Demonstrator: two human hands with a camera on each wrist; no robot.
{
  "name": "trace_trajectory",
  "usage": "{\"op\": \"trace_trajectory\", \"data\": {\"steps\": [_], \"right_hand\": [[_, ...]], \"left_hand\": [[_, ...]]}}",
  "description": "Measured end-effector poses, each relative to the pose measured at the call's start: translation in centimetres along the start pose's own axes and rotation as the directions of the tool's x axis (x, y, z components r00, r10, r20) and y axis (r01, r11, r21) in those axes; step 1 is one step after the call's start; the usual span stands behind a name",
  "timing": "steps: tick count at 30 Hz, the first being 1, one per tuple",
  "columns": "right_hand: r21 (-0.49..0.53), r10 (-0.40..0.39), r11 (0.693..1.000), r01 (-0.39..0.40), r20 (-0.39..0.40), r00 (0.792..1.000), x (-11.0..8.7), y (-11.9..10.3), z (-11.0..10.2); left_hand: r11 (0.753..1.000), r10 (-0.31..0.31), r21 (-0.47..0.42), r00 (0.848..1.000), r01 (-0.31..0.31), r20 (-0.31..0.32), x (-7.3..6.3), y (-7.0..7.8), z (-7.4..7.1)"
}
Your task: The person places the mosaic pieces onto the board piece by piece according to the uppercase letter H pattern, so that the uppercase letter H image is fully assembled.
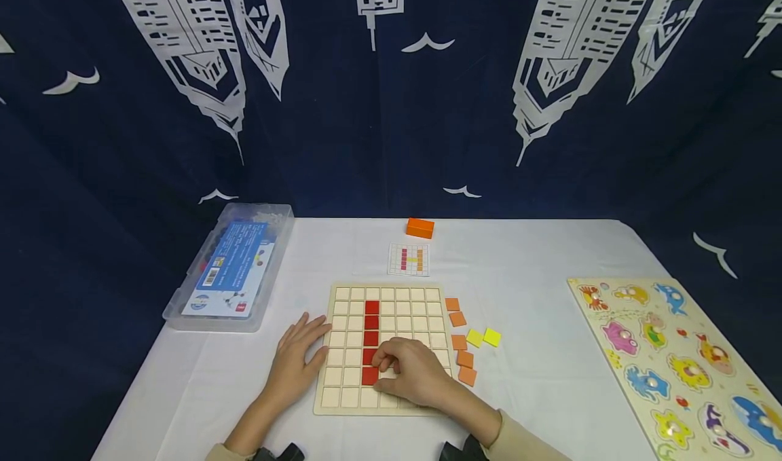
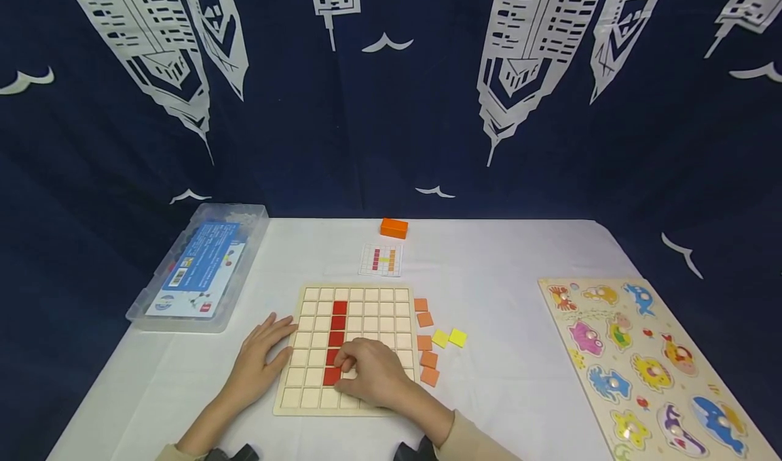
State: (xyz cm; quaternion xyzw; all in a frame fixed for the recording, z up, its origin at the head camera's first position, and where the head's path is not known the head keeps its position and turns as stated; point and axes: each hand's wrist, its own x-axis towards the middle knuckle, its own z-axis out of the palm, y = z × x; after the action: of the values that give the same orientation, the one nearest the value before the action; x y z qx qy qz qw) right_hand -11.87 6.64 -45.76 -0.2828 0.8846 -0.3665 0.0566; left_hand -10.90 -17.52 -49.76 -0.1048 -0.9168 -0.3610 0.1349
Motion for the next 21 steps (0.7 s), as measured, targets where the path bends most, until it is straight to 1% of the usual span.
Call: {"op": "trace_trajectory", "data": {"steps": [3,5,9,13,17,21], "right_hand": [[0.023,-0.004,1.0,0.004,-0.008,1.0,-0.1,-0.2,-1.2],[0.035,-0.013,0.999,0.014,-0.029,0.999,-0.2,-0.1,-2.3],[0.047,-0.031,0.998,0.036,-0.09,0.995,-0.8,0.4,-4.8],[0.044,-0.048,0.997,0.056,-0.172,0.984,-2.0,1.5,-7.3],[0.031,-0.017,0.999,0.025,-0.262,0.965,-3.6,3.0,-9.4],[0.022,0.036,0.999,-0.03,-0.324,0.945,-5.3,5.0,-10.5]], "left_hand": [[1.0,-0.001,-0.002,1.0,0.001,0.006,0.0,0.0,0.0],[1.0,-0.003,0.001,1.0,0.003,0.008,0.0,0.0,0.0],[1.0,-0.009,0.002,1.0,0.009,0.008,0.0,0.0,-0.1],[1.0,-0.011,0.001,1.0,0.011,0.007,0.0,0.0,0.0],[1.0,-0.02,-0.005,1.0,0.02,0.009,0.0,-0.1,0.1],[1.0,-0.019,-0.008,1.0,0.019,0.01,0.1,-0.2,0.2]]}}
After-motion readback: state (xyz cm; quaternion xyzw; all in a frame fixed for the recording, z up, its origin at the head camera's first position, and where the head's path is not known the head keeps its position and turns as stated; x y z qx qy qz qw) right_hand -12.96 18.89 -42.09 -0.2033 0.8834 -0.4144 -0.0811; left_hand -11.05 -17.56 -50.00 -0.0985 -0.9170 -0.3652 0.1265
